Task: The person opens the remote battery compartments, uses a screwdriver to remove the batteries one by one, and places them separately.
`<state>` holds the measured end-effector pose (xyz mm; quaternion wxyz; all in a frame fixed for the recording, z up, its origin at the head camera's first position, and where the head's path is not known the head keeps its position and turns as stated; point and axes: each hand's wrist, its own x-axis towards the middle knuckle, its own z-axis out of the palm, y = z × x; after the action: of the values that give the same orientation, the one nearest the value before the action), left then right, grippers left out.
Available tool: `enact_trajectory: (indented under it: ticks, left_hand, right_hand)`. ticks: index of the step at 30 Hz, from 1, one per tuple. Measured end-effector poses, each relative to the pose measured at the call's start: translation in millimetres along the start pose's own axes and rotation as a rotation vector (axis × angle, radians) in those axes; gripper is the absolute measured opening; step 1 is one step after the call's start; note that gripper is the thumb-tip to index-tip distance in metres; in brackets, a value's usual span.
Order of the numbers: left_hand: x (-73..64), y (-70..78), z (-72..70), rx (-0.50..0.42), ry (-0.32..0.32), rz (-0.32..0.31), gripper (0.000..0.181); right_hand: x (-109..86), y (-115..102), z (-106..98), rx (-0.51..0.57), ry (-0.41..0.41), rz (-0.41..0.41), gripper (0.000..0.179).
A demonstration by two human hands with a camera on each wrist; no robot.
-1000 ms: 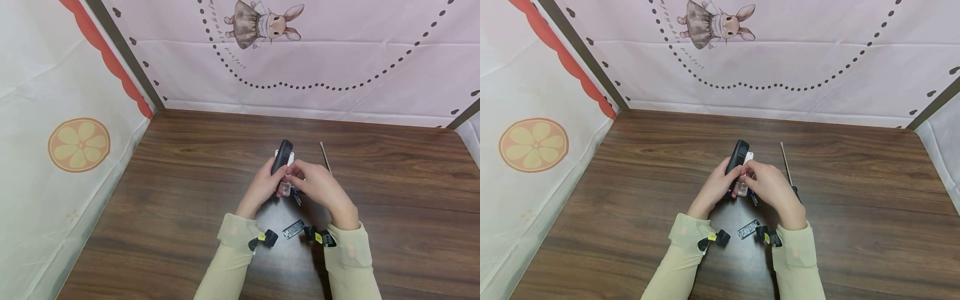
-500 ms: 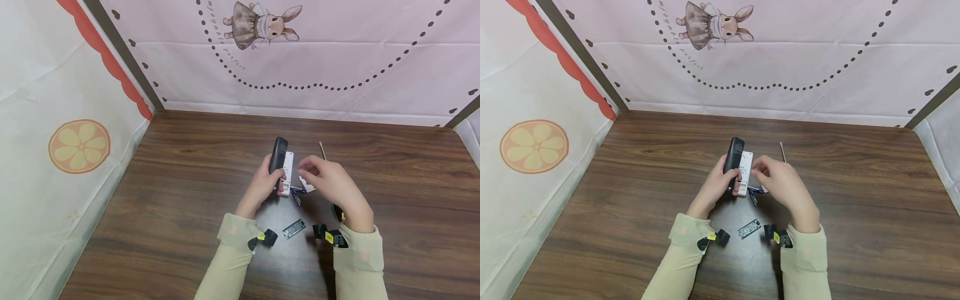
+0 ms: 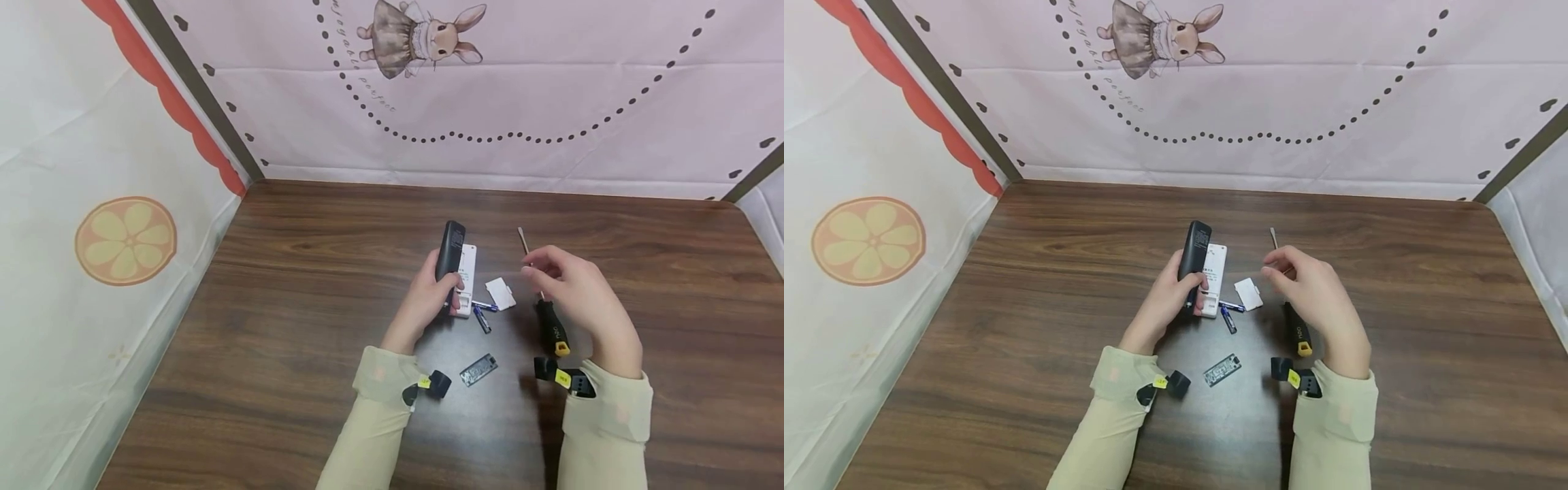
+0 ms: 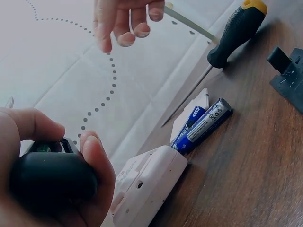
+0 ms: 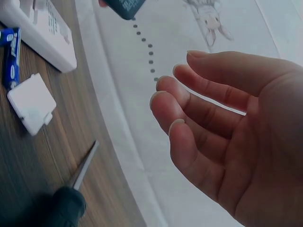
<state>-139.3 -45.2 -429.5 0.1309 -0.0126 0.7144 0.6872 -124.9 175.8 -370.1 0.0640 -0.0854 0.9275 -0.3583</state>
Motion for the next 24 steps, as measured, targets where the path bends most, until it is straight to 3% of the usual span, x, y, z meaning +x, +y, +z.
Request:
enact_trajectory:
  ticks: [8, 12, 18, 24]
  left_hand:
    - [5.7, 4.9, -5.8, -0.019, 0.0, 0.029, 0.052]
    - [6.5, 4.1, -6.0, -0.016, -0.002, 0.008, 0.052]
    - [3.9, 2.6, -3.5, -0.007, -0.003, -0.005, 0.051]
    - [3.8, -0.1, -1.8, -0.041, -0.007, -0.011, 0.044]
  right_hand:
    - [10.5, 10, -5, -0.018, -0.025, 0.051, 0.034]
    - [8.1, 23, -6, -0.074, -0.115, 0.121, 0.039]
    - [-5.9, 39, 0, -0.09, -0.269, 0.263, 0.064]
    - [-9.3, 46, 9, -0.172, -0.324, 0.285, 0.074]
